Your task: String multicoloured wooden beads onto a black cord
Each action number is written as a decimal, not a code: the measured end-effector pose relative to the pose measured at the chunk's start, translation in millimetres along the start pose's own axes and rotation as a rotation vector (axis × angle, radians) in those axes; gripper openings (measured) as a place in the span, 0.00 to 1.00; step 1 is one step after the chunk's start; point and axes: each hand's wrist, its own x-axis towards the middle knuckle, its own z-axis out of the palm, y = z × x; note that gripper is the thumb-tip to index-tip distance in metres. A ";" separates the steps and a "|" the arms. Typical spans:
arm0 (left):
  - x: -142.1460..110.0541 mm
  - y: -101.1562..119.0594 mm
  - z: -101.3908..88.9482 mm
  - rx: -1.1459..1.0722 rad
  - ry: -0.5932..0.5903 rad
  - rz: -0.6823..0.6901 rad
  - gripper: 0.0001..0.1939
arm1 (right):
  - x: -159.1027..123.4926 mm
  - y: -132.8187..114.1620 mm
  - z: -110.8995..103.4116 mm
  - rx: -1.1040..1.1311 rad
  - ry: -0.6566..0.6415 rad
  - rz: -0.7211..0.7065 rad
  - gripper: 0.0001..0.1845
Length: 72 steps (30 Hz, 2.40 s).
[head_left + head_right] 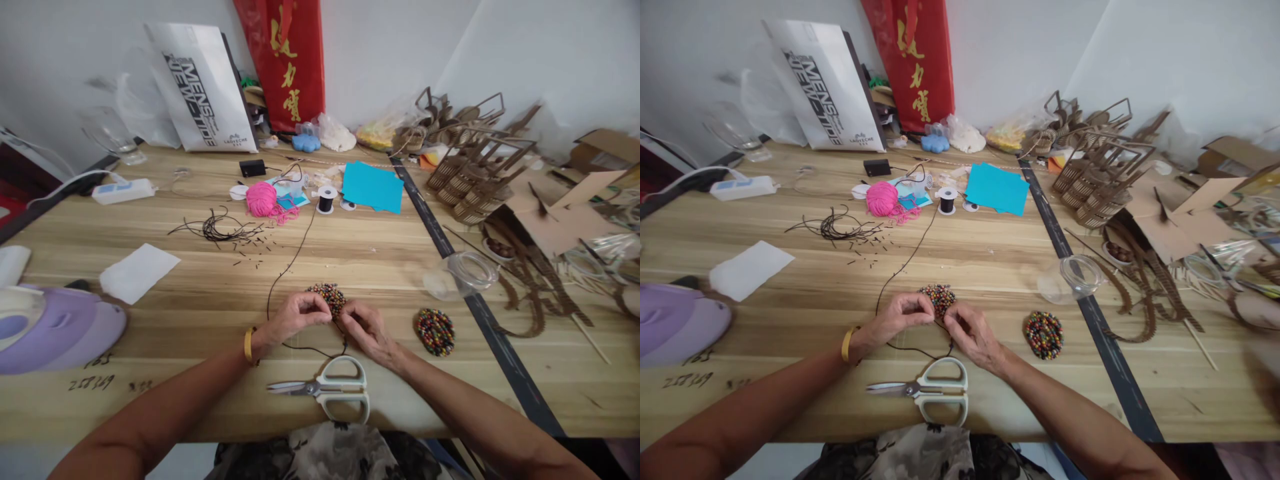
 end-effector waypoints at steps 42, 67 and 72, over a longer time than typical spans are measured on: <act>3.9 1.5 2.4 -0.111 0.037 0.023 0.13 | 6.3 -30.5 -13.6 -0.063 -0.053 0.127 0.09; 8.0 14.4 14.6 0.409 0.040 -0.027 0.05 | 8.3 2.8 -2.3 0.366 0.049 0.181 0.15; 6.1 7.8 20.0 0.430 0.043 -0.013 0.02 | 7.8 3.3 -4.0 0.292 0.048 0.078 0.13</act>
